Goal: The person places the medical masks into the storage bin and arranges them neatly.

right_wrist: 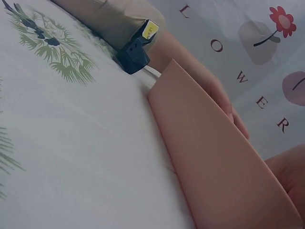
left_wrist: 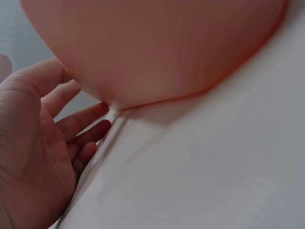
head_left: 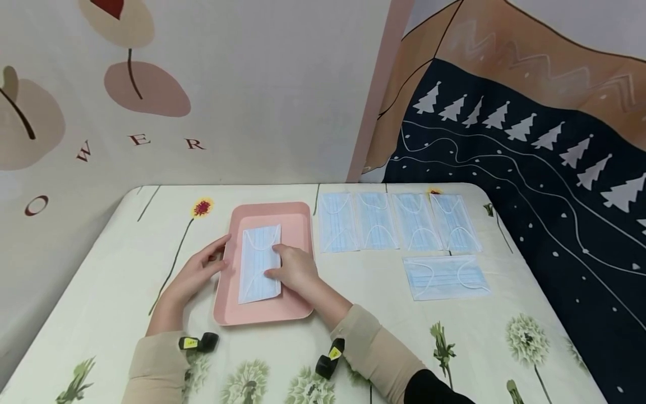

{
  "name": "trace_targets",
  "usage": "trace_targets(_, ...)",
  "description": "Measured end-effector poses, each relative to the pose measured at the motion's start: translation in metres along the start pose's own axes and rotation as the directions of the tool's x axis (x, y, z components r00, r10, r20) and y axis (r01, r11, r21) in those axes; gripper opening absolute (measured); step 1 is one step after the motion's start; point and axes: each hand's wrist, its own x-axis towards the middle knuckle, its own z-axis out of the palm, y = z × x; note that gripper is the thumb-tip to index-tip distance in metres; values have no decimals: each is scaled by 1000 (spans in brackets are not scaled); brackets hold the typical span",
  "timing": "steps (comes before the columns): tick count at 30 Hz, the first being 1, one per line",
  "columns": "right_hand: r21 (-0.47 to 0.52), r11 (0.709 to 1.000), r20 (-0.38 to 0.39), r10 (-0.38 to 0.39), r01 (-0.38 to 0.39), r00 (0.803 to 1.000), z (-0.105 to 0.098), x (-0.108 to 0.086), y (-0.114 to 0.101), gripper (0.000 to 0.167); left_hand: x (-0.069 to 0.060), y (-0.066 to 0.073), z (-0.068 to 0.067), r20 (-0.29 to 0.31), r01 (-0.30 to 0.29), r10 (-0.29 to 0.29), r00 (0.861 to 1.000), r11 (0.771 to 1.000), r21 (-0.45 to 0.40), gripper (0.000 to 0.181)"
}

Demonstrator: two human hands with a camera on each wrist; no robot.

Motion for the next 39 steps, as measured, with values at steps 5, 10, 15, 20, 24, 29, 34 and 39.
trace_targets(5,-52,999,7,10,-10,1000,3,1,-1,63,0,0,-1,-5,-5,5,1000,1000,0,62)
trace_targets(10,-88,996,11,27,-26,1000,5,1,-2,66,0,-1,-1,-4,-7,7,1000,1000,-7,63)
trace_targets(15,-108,994,5,20,-20,1000,3,-1,-3,65,0,-2,-1,5,-7,8,1000,1000,-25,63)
trace_targets(20,-98,995,-21,11,-13,1000,2,-2,-3,62,-1,1,0,8,-10,10,1000,1000,-29,63)
trace_targets(24,-53,999,-50,1,-4,999,0,-3,-4,59,-1,2,1,7,-14,14,1000,1000,-16,62)
trace_targets(29,68,997,-71,-33,38,997,-7,-6,-4,55,0,2,0,7,-5,5,1000,1000,-13,62)
trace_targets(34,212,971,-101,-85,105,991,-15,-11,1,50,0,1,0,7,5,-5,1000,1000,-19,63)
trace_targets(39,287,944,-163,-116,159,980,-24,-14,7,46,0,2,0,6,7,-7,1000,1000,-20,63)
